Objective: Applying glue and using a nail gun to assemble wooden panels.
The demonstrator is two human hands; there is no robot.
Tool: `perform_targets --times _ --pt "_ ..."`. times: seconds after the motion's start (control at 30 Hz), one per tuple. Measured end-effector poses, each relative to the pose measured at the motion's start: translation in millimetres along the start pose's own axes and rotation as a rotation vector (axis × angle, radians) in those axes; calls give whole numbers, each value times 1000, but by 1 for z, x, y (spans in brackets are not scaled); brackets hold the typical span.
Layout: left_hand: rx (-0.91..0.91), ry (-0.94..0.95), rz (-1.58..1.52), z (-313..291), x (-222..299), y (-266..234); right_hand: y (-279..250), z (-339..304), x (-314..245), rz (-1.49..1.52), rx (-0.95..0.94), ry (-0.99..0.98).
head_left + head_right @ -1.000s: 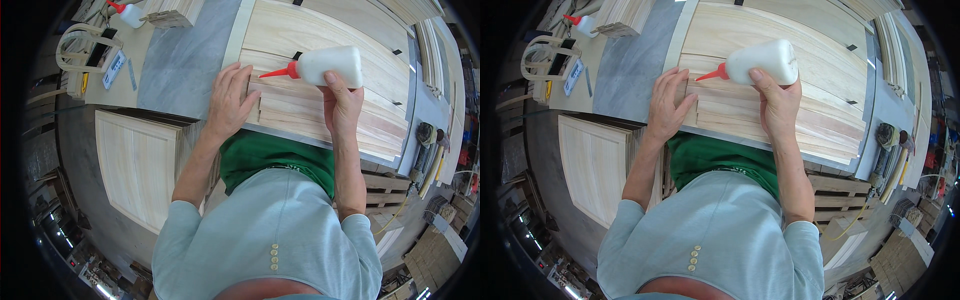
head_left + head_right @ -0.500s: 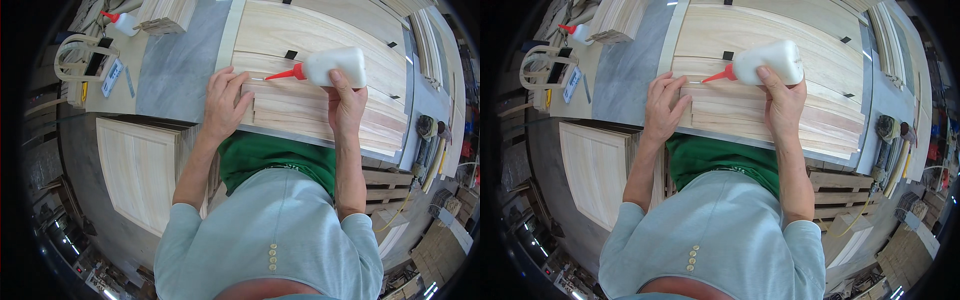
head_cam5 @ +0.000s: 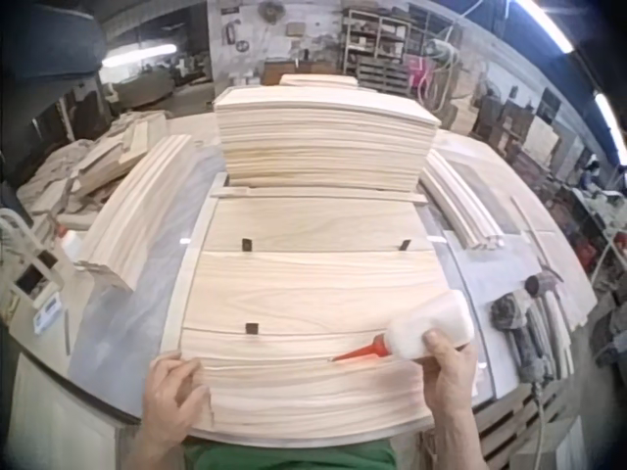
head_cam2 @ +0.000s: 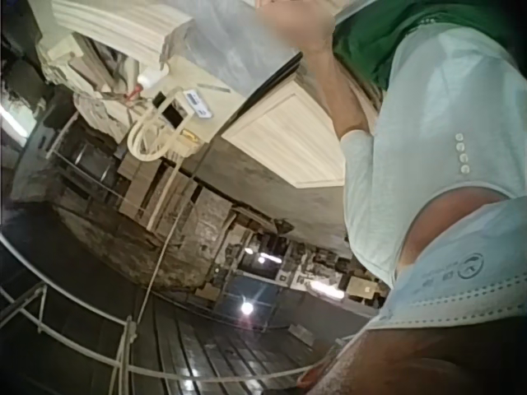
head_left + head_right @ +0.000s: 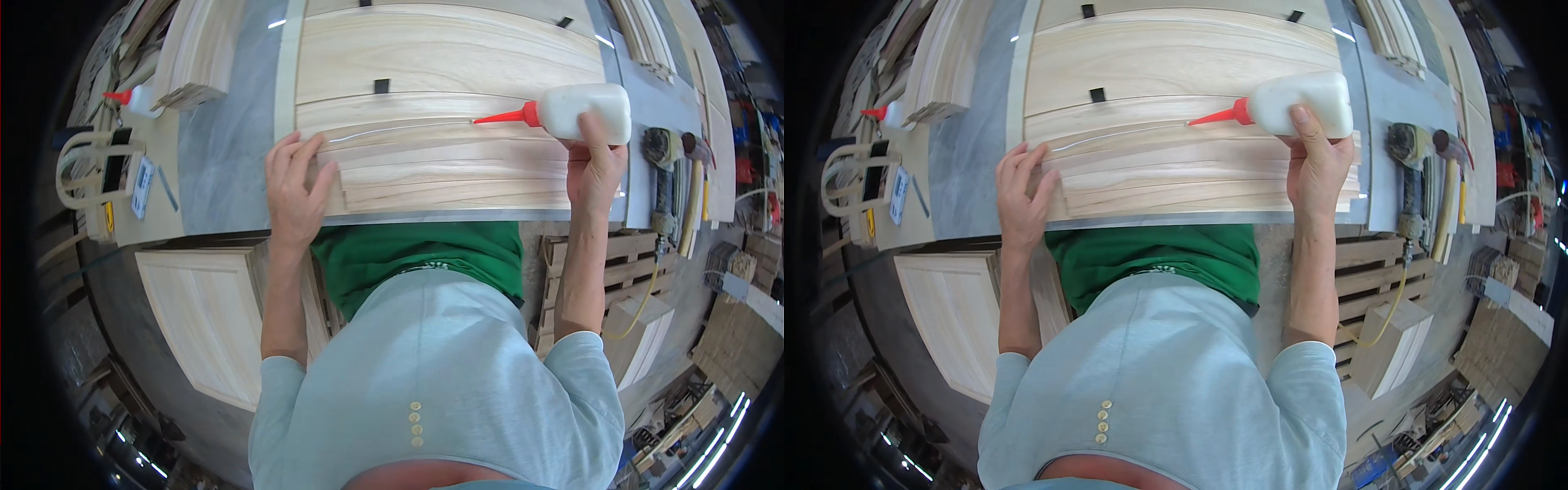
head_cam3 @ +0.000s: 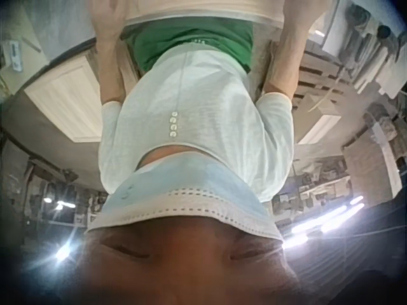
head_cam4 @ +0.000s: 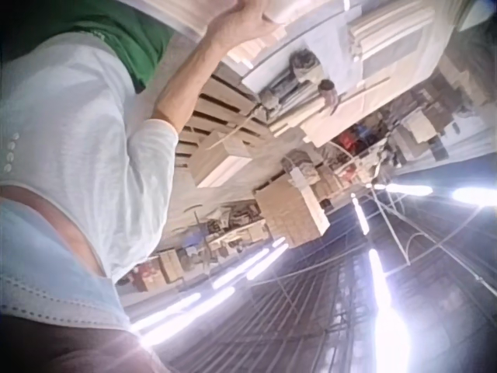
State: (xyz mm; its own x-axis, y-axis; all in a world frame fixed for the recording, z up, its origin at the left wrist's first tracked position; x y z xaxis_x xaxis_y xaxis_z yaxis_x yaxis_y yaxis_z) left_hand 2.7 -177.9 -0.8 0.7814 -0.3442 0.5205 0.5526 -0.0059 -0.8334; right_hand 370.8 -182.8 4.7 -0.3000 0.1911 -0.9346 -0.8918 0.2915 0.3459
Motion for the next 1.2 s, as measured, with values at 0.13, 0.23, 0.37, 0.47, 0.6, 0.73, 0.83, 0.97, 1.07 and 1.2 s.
perform_targets --times 0.13,0.23,0.37,0.47,0.6,0.73,0.83,0.97,1.07,1.2 --pt "-24 -25 -13 2 4 -1 -45 2 -15 -97 13 -30" --pt "-42 -34 -13 2 6 0 -70 1 -28 -141 60 -60" --pt "-65 -47 5 2 4 3 -99 2 -43 -108 120 -111" --pt "-83 -60 9 1 3 4 -122 2 -57 -137 157 -144" --pt "-84 -60 24 1 3 4 -142 2 -75 -191 187 -202" --pt "-95 -61 32 1 2 6 -164 3 -90 -257 231 -239" --pt "-99 -74 22 1 1 6 -181 2 -101 -299 269 -254" --pt "-134 -75 37 -1 2 3 -178 -3 -110 -262 265 -279" --pt "-169 -66 -6 -3 5 -4 -161 -12 -114 -102 195 -301" --pt "-164 -50 -13 -4 5 -7 -122 -16 -97 94 130 -211"
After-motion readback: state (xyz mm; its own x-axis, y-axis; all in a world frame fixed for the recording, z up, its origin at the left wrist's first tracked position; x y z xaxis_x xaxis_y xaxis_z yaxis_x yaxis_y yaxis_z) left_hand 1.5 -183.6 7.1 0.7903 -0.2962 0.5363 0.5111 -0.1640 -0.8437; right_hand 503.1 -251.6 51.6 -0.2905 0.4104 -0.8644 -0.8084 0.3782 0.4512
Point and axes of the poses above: each hand's wrist, its own z-axis towards the middle knuckle, its own y-axis out of the palm, x = y × z, the point moved 8 cm from there along z, towards the middle knuckle, and after that the axes turned 9 degrees about -x, right-handed, at the moved point
